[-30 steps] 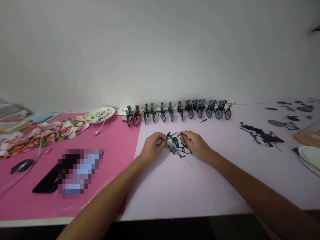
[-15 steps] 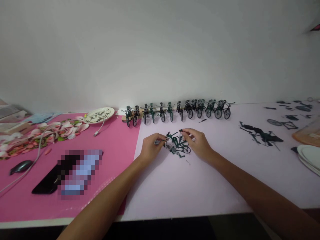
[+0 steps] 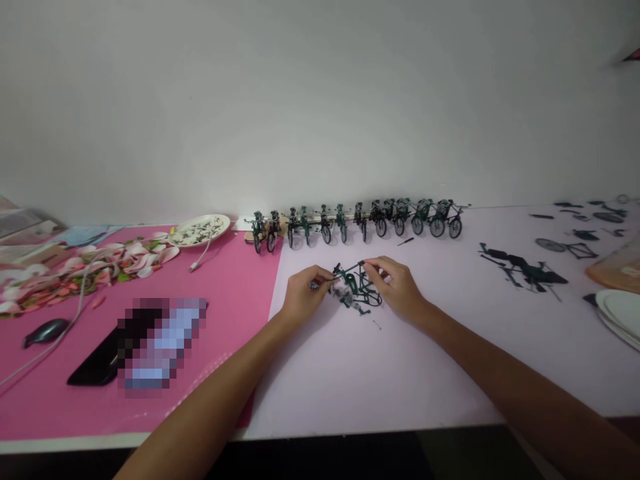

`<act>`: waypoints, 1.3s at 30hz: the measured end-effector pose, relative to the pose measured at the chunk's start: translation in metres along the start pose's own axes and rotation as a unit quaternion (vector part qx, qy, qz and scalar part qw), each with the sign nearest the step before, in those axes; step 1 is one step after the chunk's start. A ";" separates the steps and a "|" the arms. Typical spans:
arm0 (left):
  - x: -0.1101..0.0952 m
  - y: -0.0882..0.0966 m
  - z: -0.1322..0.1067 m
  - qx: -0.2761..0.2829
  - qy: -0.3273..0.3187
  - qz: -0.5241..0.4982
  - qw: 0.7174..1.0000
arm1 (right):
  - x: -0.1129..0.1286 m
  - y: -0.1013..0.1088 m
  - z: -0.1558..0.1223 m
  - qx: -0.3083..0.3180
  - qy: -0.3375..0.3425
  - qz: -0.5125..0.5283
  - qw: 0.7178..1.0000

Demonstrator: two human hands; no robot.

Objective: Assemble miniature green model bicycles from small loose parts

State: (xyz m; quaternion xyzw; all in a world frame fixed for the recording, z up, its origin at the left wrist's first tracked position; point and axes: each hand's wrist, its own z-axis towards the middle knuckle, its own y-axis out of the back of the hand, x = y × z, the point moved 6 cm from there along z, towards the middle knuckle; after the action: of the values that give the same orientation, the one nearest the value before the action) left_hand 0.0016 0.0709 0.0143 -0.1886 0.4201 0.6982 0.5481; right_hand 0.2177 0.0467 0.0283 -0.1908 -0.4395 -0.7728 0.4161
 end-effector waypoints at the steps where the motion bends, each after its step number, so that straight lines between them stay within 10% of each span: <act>1: 0.000 0.000 0.000 0.000 -0.001 0.001 1.000 | 0.000 0.000 0.000 -0.001 -0.001 0.001 1.000; 17: -0.003 -0.008 -0.004 0.037 -0.039 0.019 0.998 | 0.021 -0.009 -0.003 0.060 0.103 0.000 0.993; 26: -0.029 -0.015 -0.009 0.070 -0.098 0.031 0.992 | 0.033 -0.003 -0.006 -0.016 0.201 -0.007 0.979; 39: -0.012 -0.020 -0.009 0.079 0.030 -0.088 0.993 | 0.039 -0.004 -0.008 0.000 0.268 -0.035 0.963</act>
State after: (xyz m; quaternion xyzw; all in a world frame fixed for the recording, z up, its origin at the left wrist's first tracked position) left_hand 0.0227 0.0576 0.0106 -0.2015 0.4717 0.6061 0.6079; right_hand 0.1925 0.0227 0.0477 0.0385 -0.3187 -0.8096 0.4913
